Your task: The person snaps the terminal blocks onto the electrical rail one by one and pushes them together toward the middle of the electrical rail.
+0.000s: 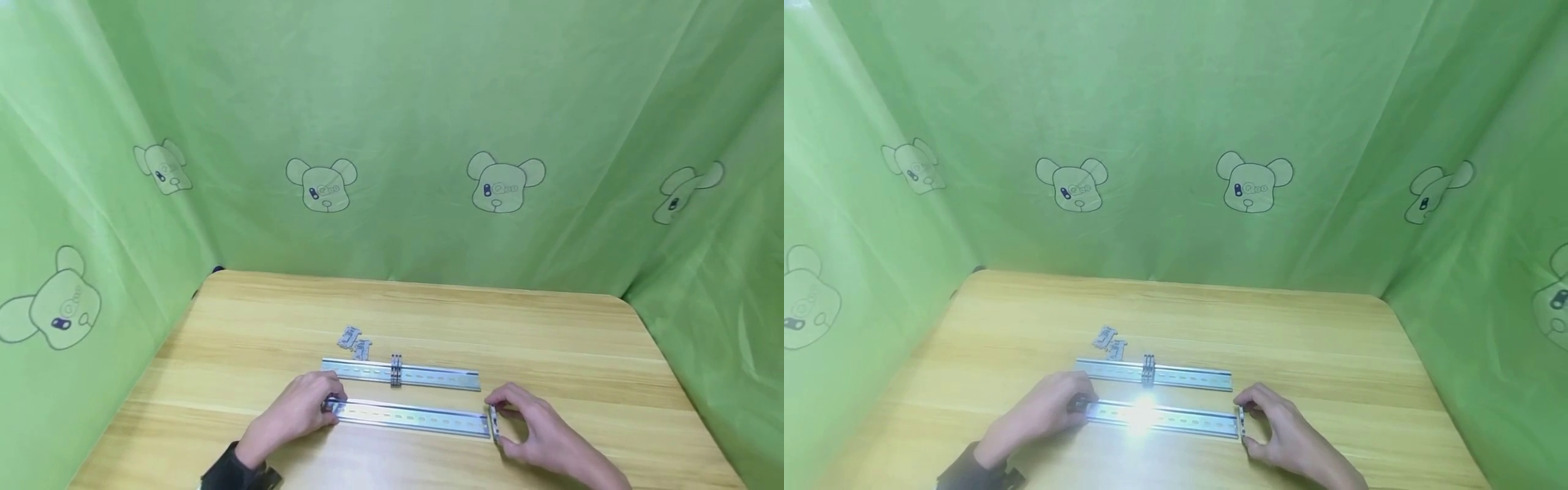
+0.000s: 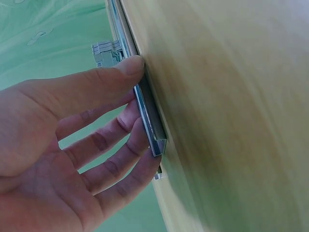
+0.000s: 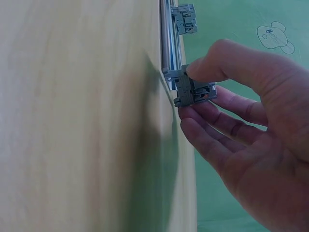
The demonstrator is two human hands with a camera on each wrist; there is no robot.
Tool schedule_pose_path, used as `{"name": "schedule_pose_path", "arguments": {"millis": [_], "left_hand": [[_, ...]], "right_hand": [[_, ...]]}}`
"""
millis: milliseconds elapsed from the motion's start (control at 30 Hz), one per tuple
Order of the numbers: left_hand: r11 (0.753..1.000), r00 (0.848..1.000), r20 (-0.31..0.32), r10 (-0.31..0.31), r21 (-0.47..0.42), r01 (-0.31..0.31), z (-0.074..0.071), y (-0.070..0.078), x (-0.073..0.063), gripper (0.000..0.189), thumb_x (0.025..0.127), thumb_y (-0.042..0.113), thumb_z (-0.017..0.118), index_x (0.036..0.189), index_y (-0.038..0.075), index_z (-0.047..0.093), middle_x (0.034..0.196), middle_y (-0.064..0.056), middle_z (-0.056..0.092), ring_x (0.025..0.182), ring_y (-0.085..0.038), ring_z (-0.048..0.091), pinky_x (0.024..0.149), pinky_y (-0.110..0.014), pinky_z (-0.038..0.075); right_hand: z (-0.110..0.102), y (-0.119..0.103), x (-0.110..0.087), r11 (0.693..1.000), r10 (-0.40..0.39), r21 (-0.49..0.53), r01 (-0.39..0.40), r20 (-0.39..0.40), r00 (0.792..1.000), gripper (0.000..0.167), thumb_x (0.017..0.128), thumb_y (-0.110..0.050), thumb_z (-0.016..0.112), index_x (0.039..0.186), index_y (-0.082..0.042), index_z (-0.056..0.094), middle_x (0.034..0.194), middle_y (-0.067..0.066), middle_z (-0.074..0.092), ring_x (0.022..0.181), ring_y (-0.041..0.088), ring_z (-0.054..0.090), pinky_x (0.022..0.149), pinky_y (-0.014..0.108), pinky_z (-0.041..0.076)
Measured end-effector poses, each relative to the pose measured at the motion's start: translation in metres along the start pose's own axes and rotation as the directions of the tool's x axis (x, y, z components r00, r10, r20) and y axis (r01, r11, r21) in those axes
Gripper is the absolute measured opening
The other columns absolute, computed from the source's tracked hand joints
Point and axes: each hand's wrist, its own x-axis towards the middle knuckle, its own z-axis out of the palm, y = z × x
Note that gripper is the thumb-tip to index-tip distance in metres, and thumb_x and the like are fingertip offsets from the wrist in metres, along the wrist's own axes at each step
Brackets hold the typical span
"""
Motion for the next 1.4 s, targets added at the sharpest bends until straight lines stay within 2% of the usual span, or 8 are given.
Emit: {"name": "schedule_pose_path", "arguments": {"millis": [267, 533, 767, 900, 1167, 1400], "left_hand": [[1.0, 1.0, 0.001, 0.003, 0.007, -0.003, 0.001, 0.0, -0.001, 0.028, 0.072, 0.012, 0.091, 0.096, 0.012, 0.077, 0.094, 0.004, 0.07, 0.084, -0.013, 0.065, 0.075, -0.028, 0.056], [1.0, 1.0, -0.001, 0.005, 0.004, -0.005, 0.0, 0.0, 0.001, 0.027, 0.072, 0.01, 0.091, 0.095, 0.012, 0.077, 0.092, 0.004, 0.07, 0.082, -0.011, 0.064, 0.072, -0.025, 0.056], [1.0, 1.0, -0.003, 0.014, 0.012, -0.014, 0.001, 0.0, 0.0, 0.027, 0.072, 0.01, 0.091, 0.095, 0.012, 0.077, 0.093, 0.003, 0.07, 0.083, -0.012, 0.065, 0.073, -0.025, 0.056], [1.0, 1.0, -0.008, 0.017, 0.018, -0.017, 0.001, 0.0, 0.0, 0.026, 0.072, 0.01, 0.091, 0.095, 0.011, 0.077, 0.093, 0.003, 0.07, 0.083, -0.013, 0.065, 0.074, -0.026, 0.056], [1.0, 1.0, -0.01, 0.016, 0.018, -0.016, 0.002, 0.0, 0.0, 0.026, 0.072, 0.01, 0.091, 0.094, 0.012, 0.077, 0.092, 0.003, 0.07, 0.082, -0.012, 0.064, 0.073, -0.025, 0.055], [1.0, 1.0, -0.008, 0.007, 0.021, -0.007, 0.001, 0.0, 0.0, 0.027, 0.072, 0.011, 0.091, 0.094, 0.012, 0.077, 0.092, 0.004, 0.07, 0.081, -0.011, 0.064, 0.071, -0.025, 0.055]], "right_hand": [[0.003, 0.0, -0.001, 0.999, 0.033, 0.038, -0.033, 0.018, 0.999, 0.056, 0.068, 0.006, 0.086, 0.118, -0.006, 0.061, 0.116, 0.002, 0.064, 0.106, 0.023, 0.068, 0.09, 0.031, 0.059], [0.012, -0.002, 0.004, 0.994, 0.004, 0.111, -0.004, 0.003, 1.0, 0.054, 0.069, 0.01, 0.084, 0.117, -0.001, 0.061, 0.114, 0.006, 0.065, 0.106, 0.024, 0.068, 0.089, 0.032, 0.059], [0.025, -0.009, 0.018, 1.0, -0.019, 0.023, 0.019, 0.007, 1.0, 0.054, 0.067, 0.003, 0.086, 0.115, -0.005, 0.062, 0.11, -0.001, 0.066, 0.1, 0.015, 0.068, 0.087, 0.033, 0.061], [0.033, -0.015, 0.028, 1.0, -0.002, -0.005, 0.002, 0.032, 0.999, 0.053, 0.069, -0.002, 0.087, 0.115, -0.007, 0.062, 0.11, -0.004, 0.065, 0.099, 0.011, 0.066, 0.085, 0.032, 0.061], [0.046, -0.028, 0.044, 0.998, 0.062, -0.032, -0.061, 0.058, 0.996, 0.049, 0.072, -0.008, 0.087, 0.115, -0.008, 0.064, 0.111, -0.002, 0.066, 0.1, 0.011, 0.063, 0.088, 0.031, 0.059], [0.06, -0.035, 0.056, 0.997, 0.042, -0.06, -0.039, 0.049, 0.998, 0.049, 0.072, -0.013, 0.087, 0.115, -0.009, 0.065, 0.11, -0.003, 0.067, 0.101, 0.01, 0.063, 0.089, 0.033, 0.058]]}}
